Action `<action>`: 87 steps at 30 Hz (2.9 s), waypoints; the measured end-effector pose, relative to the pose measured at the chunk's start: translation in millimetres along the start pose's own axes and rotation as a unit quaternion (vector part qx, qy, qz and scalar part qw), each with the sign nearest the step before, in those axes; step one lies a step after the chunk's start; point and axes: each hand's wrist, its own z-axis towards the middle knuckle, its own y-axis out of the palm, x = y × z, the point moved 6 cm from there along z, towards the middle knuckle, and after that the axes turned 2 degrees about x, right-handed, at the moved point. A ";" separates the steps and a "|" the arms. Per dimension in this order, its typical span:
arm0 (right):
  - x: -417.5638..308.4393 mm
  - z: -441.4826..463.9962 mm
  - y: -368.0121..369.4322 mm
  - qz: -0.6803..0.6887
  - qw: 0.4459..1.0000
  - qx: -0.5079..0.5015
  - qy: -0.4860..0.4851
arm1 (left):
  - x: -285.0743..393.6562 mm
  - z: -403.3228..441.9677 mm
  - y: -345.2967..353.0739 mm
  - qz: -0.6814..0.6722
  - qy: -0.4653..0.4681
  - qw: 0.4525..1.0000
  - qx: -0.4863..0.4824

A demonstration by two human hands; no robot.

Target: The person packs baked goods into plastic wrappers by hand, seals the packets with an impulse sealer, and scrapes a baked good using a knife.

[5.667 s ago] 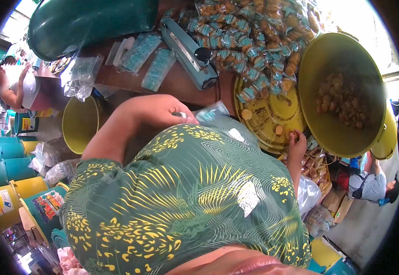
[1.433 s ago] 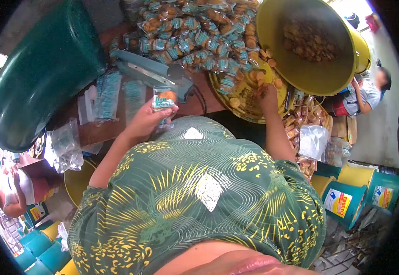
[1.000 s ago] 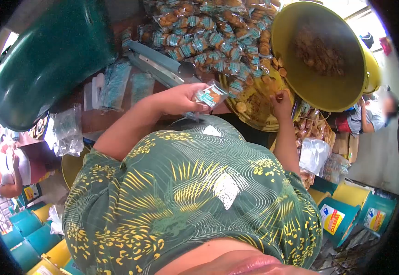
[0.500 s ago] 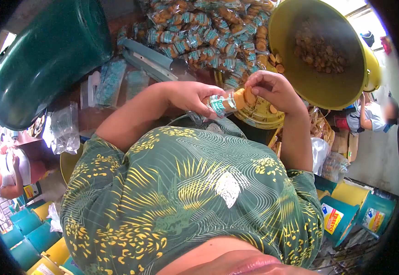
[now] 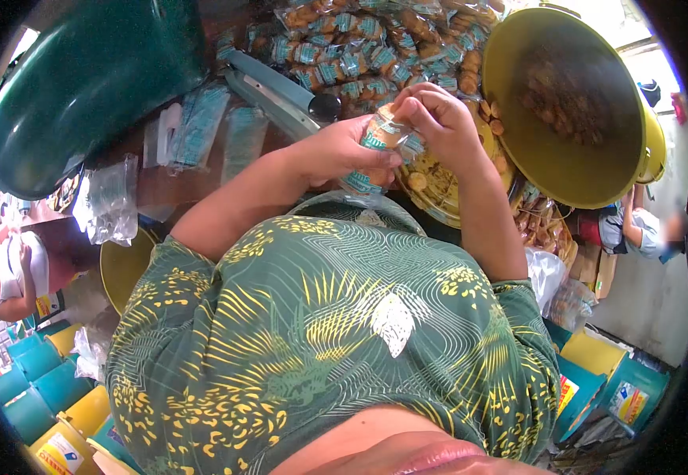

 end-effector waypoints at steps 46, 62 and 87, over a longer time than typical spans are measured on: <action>40.8 -34.7 59.5 0.065 0.989 0.071 0.115 | -67.9 -50.6 -84.3 -0.010 -0.091 0.996 -0.005; 16.8 44.5 100.5 -0.098 0.992 0.040 0.064 | -66.3 -68.2 -189.3 0.204 -0.063 0.963 0.166; 57.3 27.2 117.3 -0.092 0.988 0.072 0.105 | -42.1 -52.3 -191.4 0.140 -0.115 0.979 0.095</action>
